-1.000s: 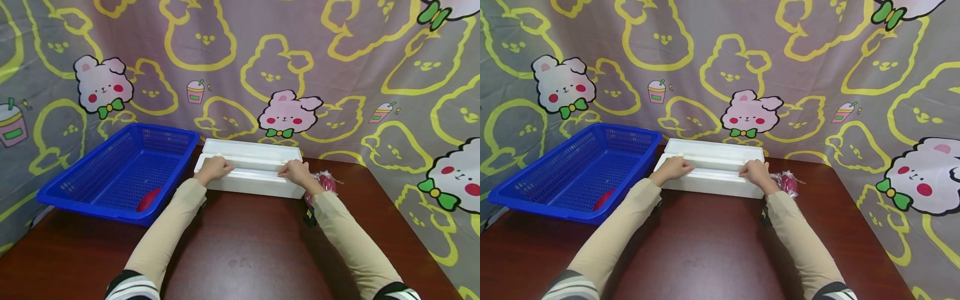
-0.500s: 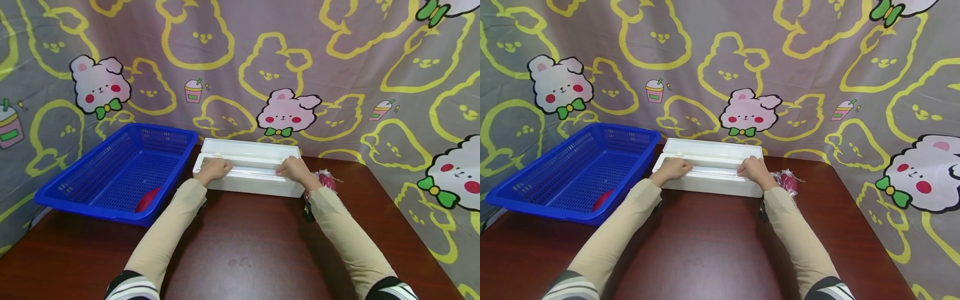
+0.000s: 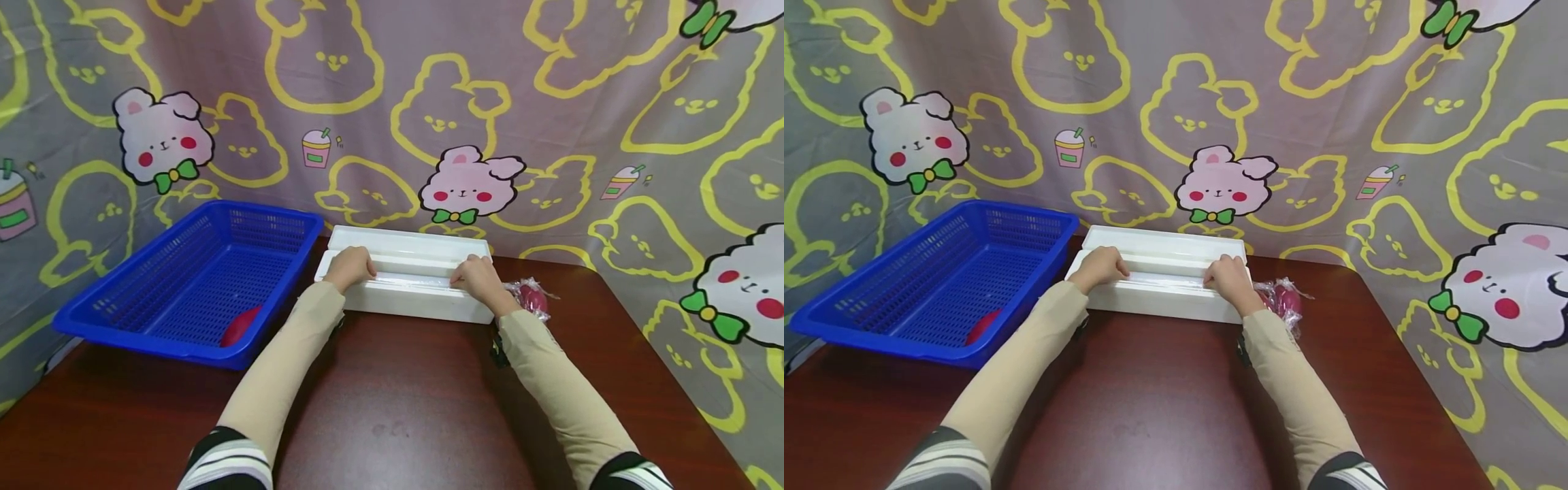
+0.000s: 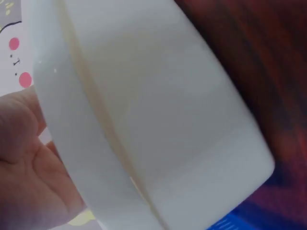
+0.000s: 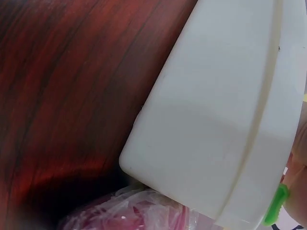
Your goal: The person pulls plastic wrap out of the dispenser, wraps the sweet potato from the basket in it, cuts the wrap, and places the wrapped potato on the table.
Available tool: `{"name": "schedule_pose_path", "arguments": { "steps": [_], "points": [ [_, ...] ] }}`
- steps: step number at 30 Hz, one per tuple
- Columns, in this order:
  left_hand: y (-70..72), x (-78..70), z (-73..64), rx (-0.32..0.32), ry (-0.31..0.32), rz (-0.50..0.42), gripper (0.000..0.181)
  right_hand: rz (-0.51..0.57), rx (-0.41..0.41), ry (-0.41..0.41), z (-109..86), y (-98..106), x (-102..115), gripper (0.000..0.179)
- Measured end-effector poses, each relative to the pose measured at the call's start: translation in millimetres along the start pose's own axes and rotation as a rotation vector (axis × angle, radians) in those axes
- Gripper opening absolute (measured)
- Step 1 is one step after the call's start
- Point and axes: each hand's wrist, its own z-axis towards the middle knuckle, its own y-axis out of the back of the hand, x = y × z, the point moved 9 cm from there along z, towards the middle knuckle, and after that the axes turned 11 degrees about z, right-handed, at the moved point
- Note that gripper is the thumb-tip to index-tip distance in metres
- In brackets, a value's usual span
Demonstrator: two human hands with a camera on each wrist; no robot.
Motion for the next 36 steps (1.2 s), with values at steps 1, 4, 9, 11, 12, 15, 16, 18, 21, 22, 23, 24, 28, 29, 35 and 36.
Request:
{"name": "schedule_pose_path", "arguments": {
  "steps": [1,4,9,11,12,15,16,18,21,22,23,24,28,29,35,36],
  "points": [
    [0.6,-0.9,1.2,-0.011,-0.008,0.027,0.006,-0.001,0.001,0.004,0.0,0.0,0.4,0.004],
    [1.7,-5.4,4.8,-0.048,-0.057,0.116,0.005,-0.001,0.009,0.005,0.0,-0.2,0.6,0.004],
    [3.7,-12.1,7.0,-0.12,-0.151,0.203,0.006,0.003,0.027,-0.005,1.4,-1.1,-0.9,0.006],
    [5.2,-13.6,6.7,-0.15,-0.181,0.217,0.007,-0.007,0.034,-0.01,2.5,-1.0,-0.1,0.007],
    [5.8,-14.2,6.6,-0.161,-0.193,0.222,0.008,-0.015,0.037,-0.01,3.1,-0.9,0.6,0.008],
    [6.7,-16.6,6.0,-0.187,-0.229,0.221,0.013,-0.068,0.043,0.001,5.1,-1.2,4.2,0.009],
    [6.6,-17.5,5.9,-0.19,-0.24,0.22,0.014,-0.082,0.044,0.012,5.7,-1.5,5.8,0.009],
    [6.2,-19.3,5.8,-0.187,-0.258,0.216,0.016,-0.11,0.044,0.036,6.6,-2.6,7.9,0.009],
    [6.1,-20.7,4.9,-0.171,-0.272,0.211,0.016,-0.1,0.038,0.067,7.1,-3.4,10.2,0.007],
    [6.0,-20.8,4.4,-0.163,-0.272,0.208,0.014,-0.087,0.033,0.072,6.8,-3.1,10.4,0.007],
    [6.0,-20.6,3.8,-0.157,-0.271,0.206,0.013,-0.068,0.025,0.074,6.1,-2.4,10.4,0.006],
    [6.1,-20.2,3.4,-0.153,-0.269,0.204,0.011,-0.046,0.014,0.076,5.8,-1.8,9.7,0.006],
    [5.3,-17.5,1.4,-0.143,-0.255,0.178,0.007,0.052,-0.046,0.088,3.4,3.3,8.8,0.009],
    [4.9,-16.8,0.9,-0.145,-0.251,0.172,0.007,0.076,-0.06,0.091,2.9,4.5,8.9,0.01],
    [5.5,-12.3,-4.9,-0.189,-0.215,0.137,0.006,0.129,-0.048,0.022,3.3,2.7,4.5,0.02],
    [6.4,-11.7,-6.1,-0.204,-0.212,0.126,0.007,0.121,-0.037,0.001,3.6,1.7,3.2,0.022]
  ]
}}
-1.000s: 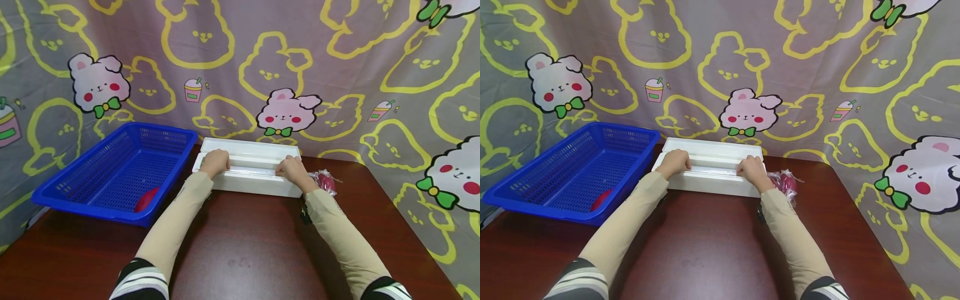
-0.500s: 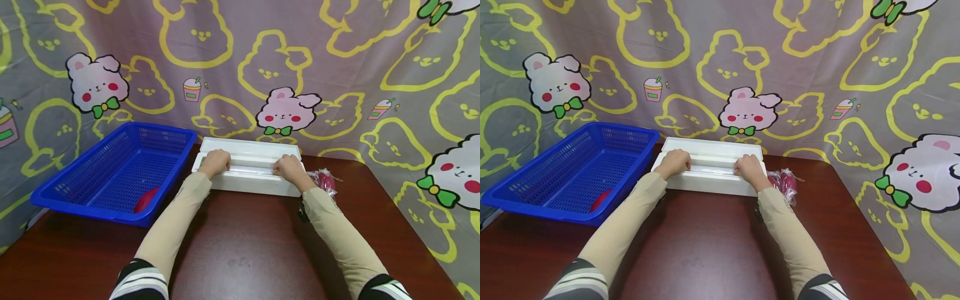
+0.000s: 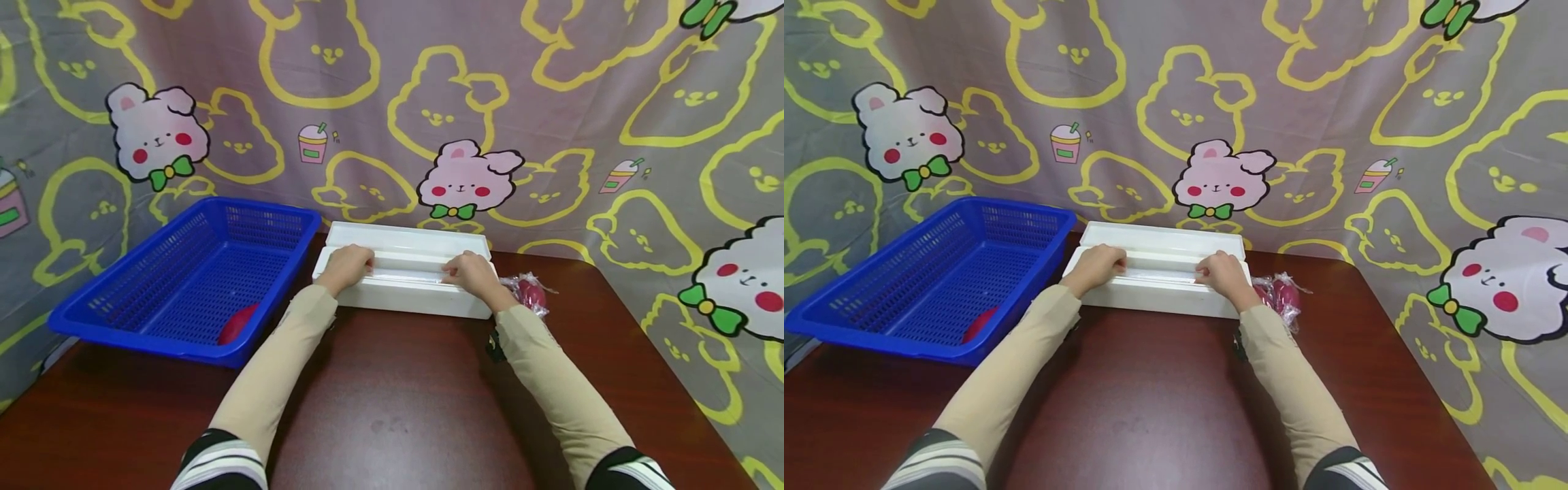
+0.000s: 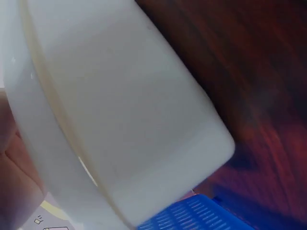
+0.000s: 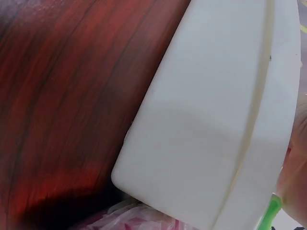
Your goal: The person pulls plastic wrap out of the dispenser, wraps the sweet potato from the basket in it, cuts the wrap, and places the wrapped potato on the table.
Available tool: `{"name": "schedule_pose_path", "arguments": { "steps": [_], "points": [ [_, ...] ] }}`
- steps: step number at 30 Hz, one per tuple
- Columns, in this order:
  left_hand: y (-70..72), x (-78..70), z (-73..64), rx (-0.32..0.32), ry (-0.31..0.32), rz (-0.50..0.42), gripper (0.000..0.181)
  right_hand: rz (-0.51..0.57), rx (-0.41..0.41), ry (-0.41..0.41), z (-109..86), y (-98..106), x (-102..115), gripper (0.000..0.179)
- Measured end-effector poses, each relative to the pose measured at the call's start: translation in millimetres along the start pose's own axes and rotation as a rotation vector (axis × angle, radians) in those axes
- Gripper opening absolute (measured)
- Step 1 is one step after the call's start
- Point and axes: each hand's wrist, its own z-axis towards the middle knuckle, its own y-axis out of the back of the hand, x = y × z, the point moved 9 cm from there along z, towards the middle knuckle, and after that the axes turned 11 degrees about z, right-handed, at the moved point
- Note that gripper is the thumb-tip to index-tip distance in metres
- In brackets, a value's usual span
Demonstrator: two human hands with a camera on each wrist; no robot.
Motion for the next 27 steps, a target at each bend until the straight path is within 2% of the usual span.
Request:
{"name": "schedule_pose_path", "arguments": {
  "steps": [3,9,14,17,21,24,27],
  "points": [
    [4.2,-0.3,-2.5,-0.053,-0.011,-0.038,0.009,-0.021,0.026,-0.034,1.0,-1.9,-1.9,0.027],
    [13.1,-1.8,-6.3,-0.174,-0.046,-0.098,0.011,-0.014,0.019,-0.026,0.7,-1.7,-0.2,0.027],
    [30.4,-4.3,-10.0,-0.318,-0.078,-0.163,0.009,-0.007,0.024,-0.034,1.0,-1.9,-0.8,0.027],
    [38.5,-5.8,-11.5,-0.368,-0.092,-0.181,0.009,0.01,0.022,-0.037,1.5,-0.9,-1.2,0.023],
    [35.1,-6.8,-12.0,-0.323,-0.085,-0.153,0.008,0.075,0.014,-0.044,1.5,-0.3,-1.6,0.015],
    [26.0,-6.0,-12.3,-0.252,-0.055,-0.119,0.006,0.125,0.024,-0.039,2.5,-3.1,0.6,0.014],
    [19.8,-4.0,-13.0,-0.219,-0.019,-0.114,0.006,0.134,0.041,-0.03,3.8,-7.1,3.7,0.011]
  ]
}}
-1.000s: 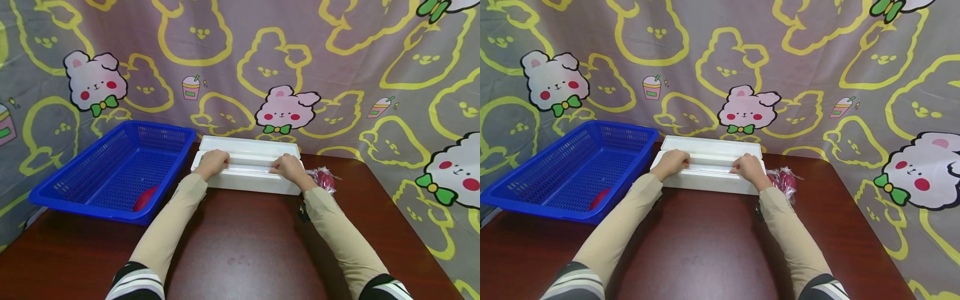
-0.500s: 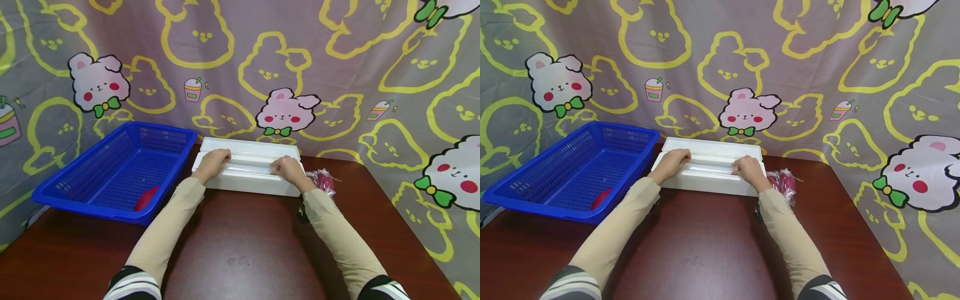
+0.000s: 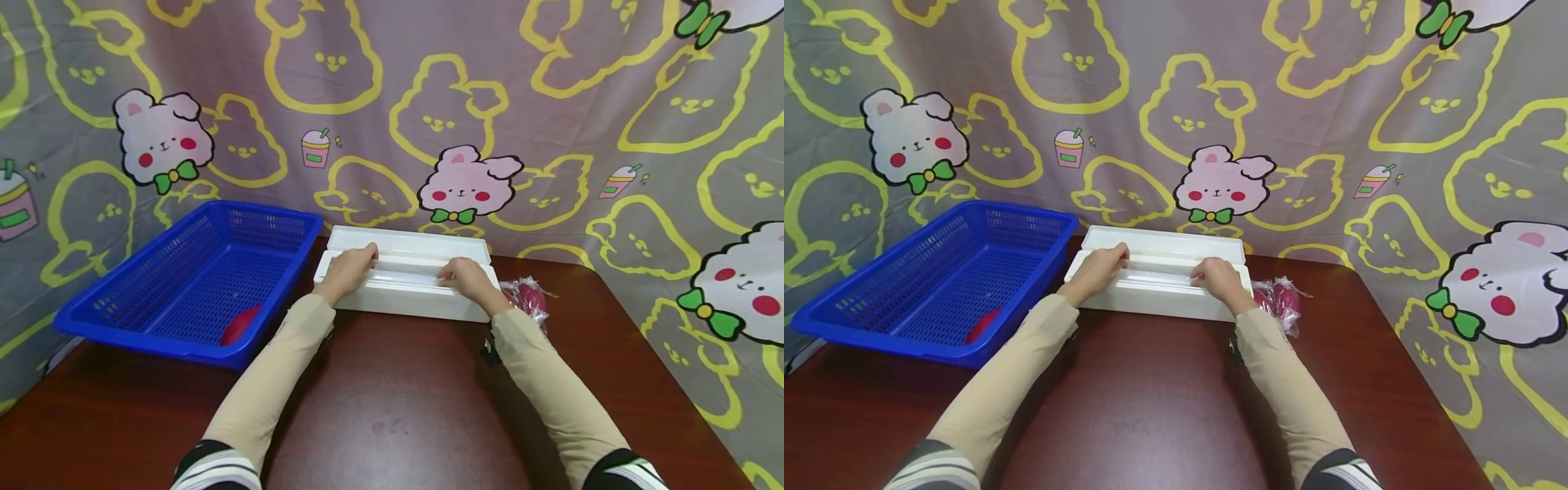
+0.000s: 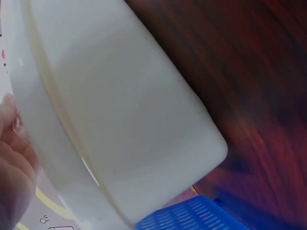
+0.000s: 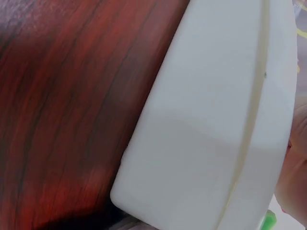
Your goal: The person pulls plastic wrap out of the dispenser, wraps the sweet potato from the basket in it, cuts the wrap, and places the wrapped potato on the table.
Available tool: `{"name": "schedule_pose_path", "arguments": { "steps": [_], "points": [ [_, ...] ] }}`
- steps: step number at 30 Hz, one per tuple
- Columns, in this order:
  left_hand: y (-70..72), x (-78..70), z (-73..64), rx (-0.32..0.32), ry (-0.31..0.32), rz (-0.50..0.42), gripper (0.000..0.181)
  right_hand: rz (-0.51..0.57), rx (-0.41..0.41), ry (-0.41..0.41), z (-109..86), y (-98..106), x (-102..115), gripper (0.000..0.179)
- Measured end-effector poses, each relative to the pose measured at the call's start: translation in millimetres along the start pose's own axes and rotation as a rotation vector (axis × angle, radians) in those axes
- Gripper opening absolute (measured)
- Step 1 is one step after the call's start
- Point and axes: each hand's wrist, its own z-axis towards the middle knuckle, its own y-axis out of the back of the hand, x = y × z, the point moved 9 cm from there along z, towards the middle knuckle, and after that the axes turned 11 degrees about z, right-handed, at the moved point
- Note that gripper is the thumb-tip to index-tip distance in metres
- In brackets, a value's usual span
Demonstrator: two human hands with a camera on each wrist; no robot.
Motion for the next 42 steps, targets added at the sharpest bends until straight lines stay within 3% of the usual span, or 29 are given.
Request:
{"name": "schedule_pose_path", "arguments": {
  "steps": [8,14,25,36,42],
  "points": [
    [0.7,-1.5,-1.3,-0.069,-0.022,-0.108,0.005,-0.03,0.0,-0.038,-0.5,-0.5,-0.1,0.003],
    [0.8,-2.7,-3.1,-0.077,-0.027,-0.168,0.006,-0.046,0.044,-0.044,-1.5,-4.2,-1.2,0.021],
    [-2.2,-3.5,-6.7,-0.149,-0.027,-0.199,0.01,-0.063,0.166,0.077,2.4,-17.6,12.7,0.013],
    [-1.1,-6.8,-9.3,-0.206,-0.028,-0.204,0.01,0.045,0.095,0.065,6.0,-16.4,13.9,0.006],
    [-1.6,-5.2,-8.9,-0.21,-0.016,-0.202,0.011,0.007,0.088,0.0,6.6,-14.6,10.3,0.008]
  ]
}}
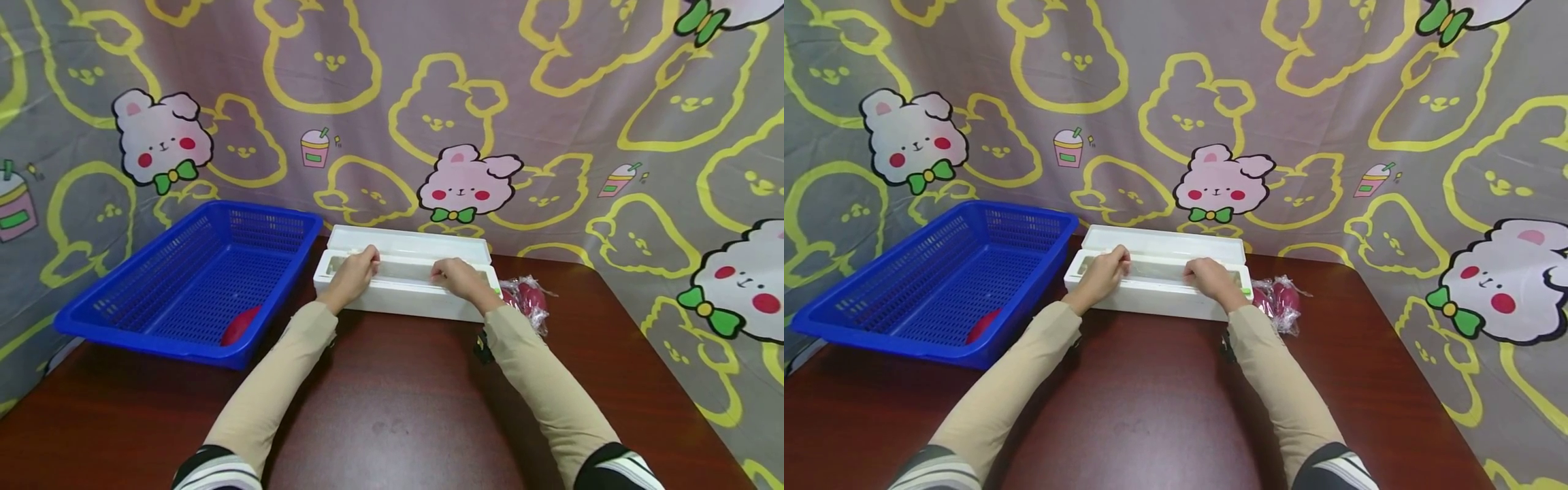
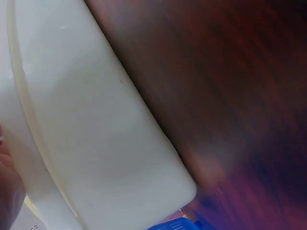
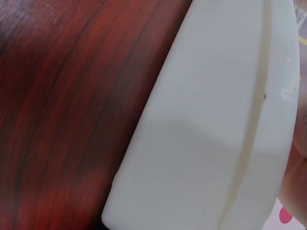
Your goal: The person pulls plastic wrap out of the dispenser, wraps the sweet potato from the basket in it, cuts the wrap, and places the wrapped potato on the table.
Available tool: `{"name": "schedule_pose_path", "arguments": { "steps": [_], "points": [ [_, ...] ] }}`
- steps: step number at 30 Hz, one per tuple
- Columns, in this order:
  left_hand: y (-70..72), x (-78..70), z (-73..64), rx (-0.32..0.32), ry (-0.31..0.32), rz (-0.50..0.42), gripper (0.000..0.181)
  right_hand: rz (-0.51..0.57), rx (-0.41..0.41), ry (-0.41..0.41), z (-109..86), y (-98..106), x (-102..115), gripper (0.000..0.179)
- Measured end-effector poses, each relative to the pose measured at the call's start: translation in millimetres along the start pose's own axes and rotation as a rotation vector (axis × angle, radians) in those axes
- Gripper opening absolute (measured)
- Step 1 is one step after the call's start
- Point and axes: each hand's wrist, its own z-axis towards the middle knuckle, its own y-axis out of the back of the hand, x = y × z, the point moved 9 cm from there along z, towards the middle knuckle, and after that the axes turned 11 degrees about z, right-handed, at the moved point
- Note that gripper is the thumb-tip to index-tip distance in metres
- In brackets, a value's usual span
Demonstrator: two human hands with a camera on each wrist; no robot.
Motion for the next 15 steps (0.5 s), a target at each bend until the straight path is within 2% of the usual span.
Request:
{"name": "schedule_pose_path", "arguments": {
  "steps": [4,6,11,15],
  "points": [
    [-1.4,2.7,-0.9,0.023,0.016,0.001,0.011,-0.044,-0.071,-0.082,-2.9,8.7,-5.5,0.01],
    [-1.5,3.6,-1.2,0.034,0.017,0.01,0.011,-0.048,-0.109,-0.099,-5.0,13.6,-6.5,0.011],
    [-0.2,5.3,-1.4,0.051,0.016,0.052,0.009,-0.037,-0.119,-0.08,-7.4,17.3,-4.5,0.01],
    [-0.3,9.7,-2.2,0.076,0.059,0.082,0.009,0.052,-0.117,-0.019,-6.4,18.7,-0.9,0.014]
  ]
}}
